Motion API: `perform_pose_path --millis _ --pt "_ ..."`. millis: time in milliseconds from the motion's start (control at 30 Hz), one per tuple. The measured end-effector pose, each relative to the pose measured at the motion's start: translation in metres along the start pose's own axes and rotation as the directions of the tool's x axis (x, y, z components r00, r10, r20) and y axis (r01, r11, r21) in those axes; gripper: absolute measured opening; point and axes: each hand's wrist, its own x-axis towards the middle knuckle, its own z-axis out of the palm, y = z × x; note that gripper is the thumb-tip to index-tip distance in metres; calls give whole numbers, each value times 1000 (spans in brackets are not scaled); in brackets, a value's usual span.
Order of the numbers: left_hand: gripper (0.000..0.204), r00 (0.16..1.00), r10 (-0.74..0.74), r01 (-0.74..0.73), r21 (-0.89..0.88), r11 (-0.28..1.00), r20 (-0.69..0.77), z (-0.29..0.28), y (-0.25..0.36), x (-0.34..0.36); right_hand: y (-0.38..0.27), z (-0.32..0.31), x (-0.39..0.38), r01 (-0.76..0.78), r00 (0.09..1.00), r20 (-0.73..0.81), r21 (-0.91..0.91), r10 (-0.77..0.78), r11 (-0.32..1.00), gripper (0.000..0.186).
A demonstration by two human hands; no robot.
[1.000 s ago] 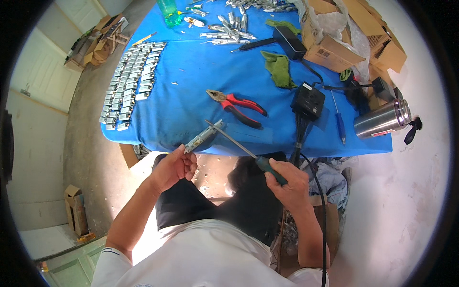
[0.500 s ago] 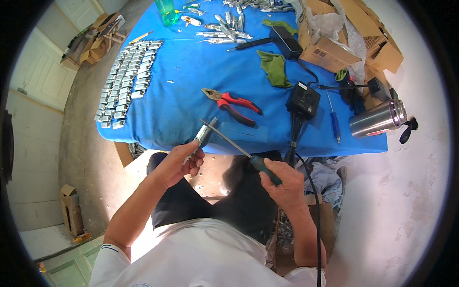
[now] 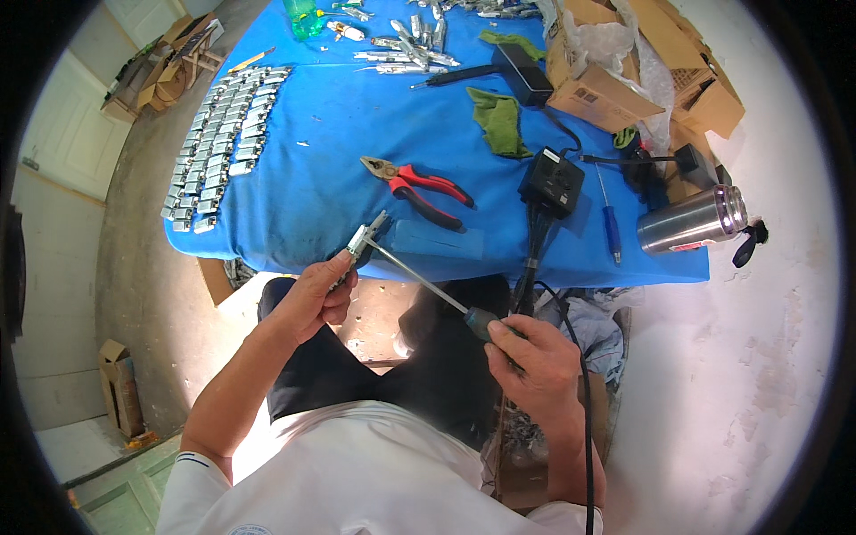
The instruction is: The person sits on the floor and uses a soldering iron to work on small silver electronic components. They hold the components with one hand and apply the soldering iron with the other, occasionally using a screwdriver to adjust parts. The person places the finished components onto a blue cloth on the floor.
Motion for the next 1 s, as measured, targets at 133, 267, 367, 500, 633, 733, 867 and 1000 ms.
perform_pose_path --millis 133,267,367,500,633,733,867,1000 --pt "43 1000 -16 16 -2 1000 12 0 2 -1 0 1 3 35 999 -5 -58 -36 998 32" --pt "43 999 -48 48 5 999 22 -1 5 -2 5 2 4 60 998 -5 -60 -61 996 32" --pt "44 998 -63 62 12 998 19 0 7 -3 5 2 5 83 997 1 -71 -83 994 33" --pt "44 998 -66 66 23 998 16 -1 7 -4 5 1 6 105 994 6 -87 -105 991 34" --pt "43 998 -67 66 8 998 7 0 9 -4 2 0 7 107 994 18 -106 -105 989 34" --pt "43 999 -54 54 20 998 6 1 9 -5 2 1 6 102 995 8 -97 -102 990 34" --pt "43 998 -63 62 34 997 15 -1 7 -4 2 2 7 102 995 2 -92 -102 990 33" --pt "43 998 -59 58 35 998 27 -4 5 -2 1 1 7 97 995 7 -91 -97 991 33"
